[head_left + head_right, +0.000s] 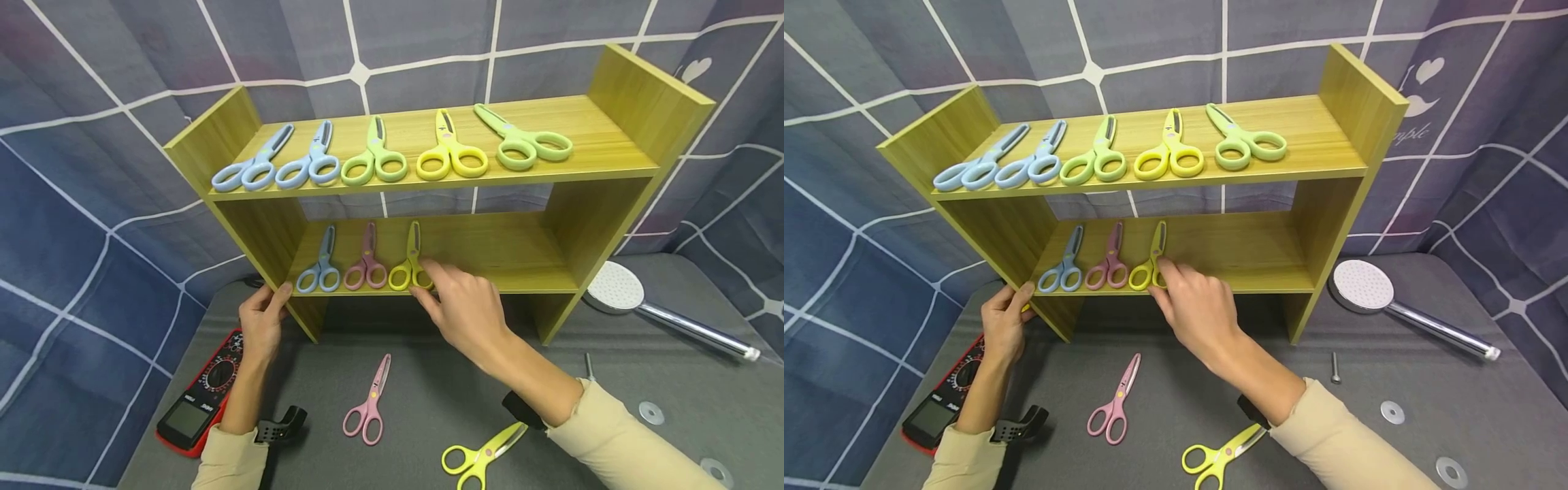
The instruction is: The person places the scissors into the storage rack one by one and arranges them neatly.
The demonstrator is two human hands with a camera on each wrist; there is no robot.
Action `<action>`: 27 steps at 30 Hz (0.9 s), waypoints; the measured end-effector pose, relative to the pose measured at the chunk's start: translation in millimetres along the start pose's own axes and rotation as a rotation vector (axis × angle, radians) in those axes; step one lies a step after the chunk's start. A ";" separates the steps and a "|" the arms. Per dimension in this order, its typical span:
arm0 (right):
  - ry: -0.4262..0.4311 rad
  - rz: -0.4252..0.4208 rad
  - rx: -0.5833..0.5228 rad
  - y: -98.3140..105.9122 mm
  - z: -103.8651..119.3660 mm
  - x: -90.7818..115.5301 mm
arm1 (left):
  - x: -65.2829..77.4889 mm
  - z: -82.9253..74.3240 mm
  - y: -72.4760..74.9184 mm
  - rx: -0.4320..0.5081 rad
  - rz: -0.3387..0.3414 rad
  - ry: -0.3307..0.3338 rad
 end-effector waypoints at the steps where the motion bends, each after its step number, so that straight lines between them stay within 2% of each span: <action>1: -0.004 0.003 -0.004 0.0 0.1 0.0 | 0.2 0.2 -0.2 -0.002 0.001 0.002; 5: -0.013 -0.034 -0.052 2.2 3.8 7.6 | 0.5 0.7 -0.5 -0.004 0.005 0.004; 8: -0.005 -0.078 -0.154 2.8 14.2 20.6 | 0.4 0.7 -0.6 -0.012 0.004 0.004; 11: 0.043 -0.048 -0.257 -3.8 33.2 37.7 | 0.2 0.7 -0.4 -0.015 -0.001 0.005; 14: 0.131 0.084 -0.321 -20.4 57.6 58.4 | -0.2 0.2 -0.1 -0.011 -0.006 0.000; 17: 0.216 0.301 -0.348 -44.4 79.8 79.6 | -1.7 0.1 -0.8 0.000 -0.001 -0.002; 20: 0.247 0.533 -0.342 -68.9 93.7 97.3 | -2.8 0.0 -1.8 0.009 0.002 -0.003; 22: 0.243 0.656 -0.317 -80.3 99.3 105.6 | -2.8 -0.2 -2.4 0.007 0.000 0.003; 24: 0.244 0.719 -0.291 -86.7 103.7 111.0 | -1.7 -0.4 -1.9 0.003 -0.011 0.002; 27: 0.256 0.742 -0.262 -89.4 108.4 116.1 | 0.1 -0.2 -1.5 -0.011 -0.023 0.007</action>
Point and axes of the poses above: each hand's wrist, its own x-axis away from the middle knuckle, its own y-axis out of the back of the hand, z = x × y, the point moved 5 cm from there along -x, towards the middle knuckle, and after that the axes turned 12 degrees about x, right-handed, at the moved point
